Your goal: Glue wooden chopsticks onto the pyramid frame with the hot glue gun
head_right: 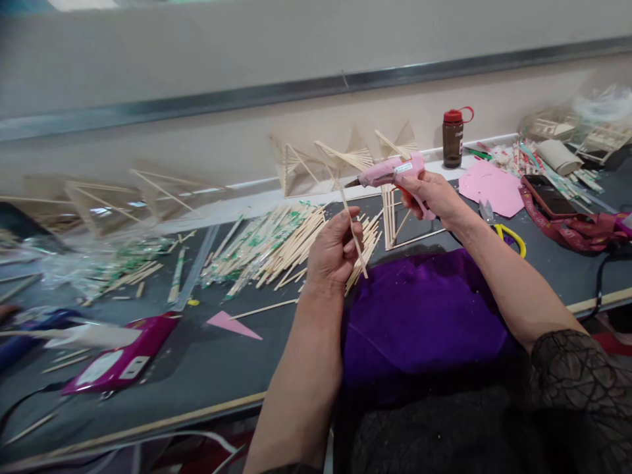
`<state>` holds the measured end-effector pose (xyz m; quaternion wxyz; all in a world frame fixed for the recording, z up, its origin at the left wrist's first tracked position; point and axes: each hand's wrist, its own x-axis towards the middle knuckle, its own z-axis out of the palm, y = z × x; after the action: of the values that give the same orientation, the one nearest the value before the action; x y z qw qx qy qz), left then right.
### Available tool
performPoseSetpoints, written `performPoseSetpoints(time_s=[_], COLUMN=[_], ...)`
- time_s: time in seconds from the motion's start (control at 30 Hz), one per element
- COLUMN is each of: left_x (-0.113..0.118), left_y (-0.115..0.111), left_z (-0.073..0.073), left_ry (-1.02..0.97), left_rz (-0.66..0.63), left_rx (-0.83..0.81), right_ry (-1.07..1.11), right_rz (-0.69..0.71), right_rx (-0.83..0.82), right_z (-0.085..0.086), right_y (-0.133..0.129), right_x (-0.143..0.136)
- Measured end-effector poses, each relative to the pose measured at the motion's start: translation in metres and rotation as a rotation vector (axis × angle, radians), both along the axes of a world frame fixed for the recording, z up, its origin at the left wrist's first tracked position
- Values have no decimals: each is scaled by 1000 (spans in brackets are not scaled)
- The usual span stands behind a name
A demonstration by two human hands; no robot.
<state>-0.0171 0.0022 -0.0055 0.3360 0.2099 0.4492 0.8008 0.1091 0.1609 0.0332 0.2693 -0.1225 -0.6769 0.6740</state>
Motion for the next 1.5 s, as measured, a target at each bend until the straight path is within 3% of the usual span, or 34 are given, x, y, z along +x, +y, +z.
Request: performPoseSetpoints(time_s=[0.4,0.6,0.9,1.5], left_x=[-2,-19,-49,-37], left_y=[-4,-15,-29,-29], left_z=[1,8,12,21], left_ry=[-11,-73,-324,-393], left_rz=[-21,135,324,331], left_rx=[34,174,408,426], right_ry=[-14,-13,-19,-59], right_rz=[13,-18,114,221], right_rx=[16,59,165,220], right_z=[2,3,4,4], right_y=[1,5,-3,-10], right_x=[2,4,10,11])
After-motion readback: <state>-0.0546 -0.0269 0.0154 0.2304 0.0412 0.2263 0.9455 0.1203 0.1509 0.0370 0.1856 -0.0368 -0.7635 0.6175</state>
